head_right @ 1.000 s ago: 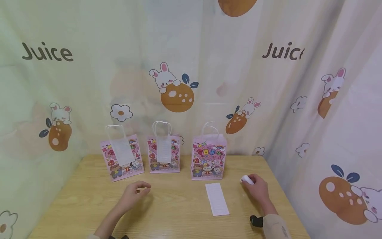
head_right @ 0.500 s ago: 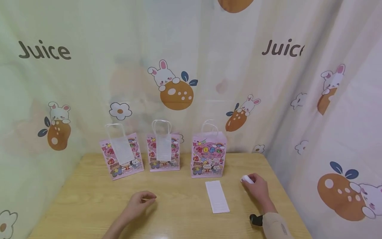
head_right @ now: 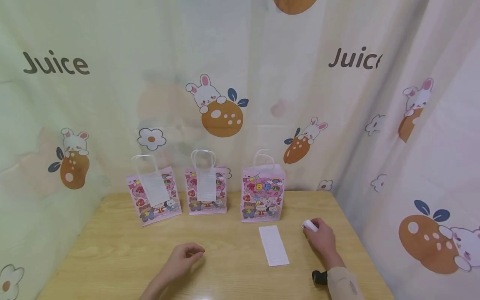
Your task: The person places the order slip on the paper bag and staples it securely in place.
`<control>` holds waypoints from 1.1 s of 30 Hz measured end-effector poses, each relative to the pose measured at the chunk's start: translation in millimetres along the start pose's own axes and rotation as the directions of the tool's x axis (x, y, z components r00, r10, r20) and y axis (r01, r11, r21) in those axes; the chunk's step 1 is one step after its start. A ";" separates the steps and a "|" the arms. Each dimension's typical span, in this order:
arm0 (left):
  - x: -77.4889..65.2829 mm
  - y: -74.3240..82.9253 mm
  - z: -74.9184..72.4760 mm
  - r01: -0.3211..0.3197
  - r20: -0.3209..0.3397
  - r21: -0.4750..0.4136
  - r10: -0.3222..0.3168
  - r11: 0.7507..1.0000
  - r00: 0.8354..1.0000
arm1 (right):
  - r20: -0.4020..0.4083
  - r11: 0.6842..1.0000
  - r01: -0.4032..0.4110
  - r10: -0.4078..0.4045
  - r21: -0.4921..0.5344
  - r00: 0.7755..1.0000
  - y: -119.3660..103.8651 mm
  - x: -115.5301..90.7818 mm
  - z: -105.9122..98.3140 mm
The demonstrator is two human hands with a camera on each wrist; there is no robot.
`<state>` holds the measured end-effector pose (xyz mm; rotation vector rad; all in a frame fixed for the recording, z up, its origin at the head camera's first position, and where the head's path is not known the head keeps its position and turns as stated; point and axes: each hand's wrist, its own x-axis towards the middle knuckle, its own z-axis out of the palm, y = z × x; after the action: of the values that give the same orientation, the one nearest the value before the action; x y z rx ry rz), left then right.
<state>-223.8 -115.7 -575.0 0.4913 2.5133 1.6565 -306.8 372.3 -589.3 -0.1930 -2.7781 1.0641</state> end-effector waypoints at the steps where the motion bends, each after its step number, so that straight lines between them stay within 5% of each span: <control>1: 1.3 2.0 2.0 -0.002 0.000 0.000 0.002 1.000 1.000 | -0.001 1.000 0.005 -0.005 -0.009 1.000 -0.3 0.7 -0.7; 10: 19.2 14.0 19.2 -0.015 0.022 -0.022 0.015 1.000 1.000 | 0.044 1.000 -0.022 0.022 0.011 0.999 -6.6 2.3 -4.5; 17: 41.0 22.9 41.8 -0.017 0.078 -0.028 0.019 0.999 0.997 | -0.051 0.997 0.005 -0.009 -0.078 0.999 -15.7 -4.0 -9.3; 25: 70.3 28.1 72.8 -0.039 0.092 -0.006 0.039 0.999 0.995 | -0.061 0.993 0.120 -0.119 0.018 0.991 -56.6 -8.1 -15.9; 33: 97.9 31.1 94.9 -0.066 0.062 0.081 0.061 0.995 0.996 | -0.027 0.991 0.123 -0.122 0.060 0.992 -81.4 -14.5 -11.2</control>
<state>-285.8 9.7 -575.7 0.6249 2.5570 1.5393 -295.6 316.9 -527.9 -0.0264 -2.6929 1.1080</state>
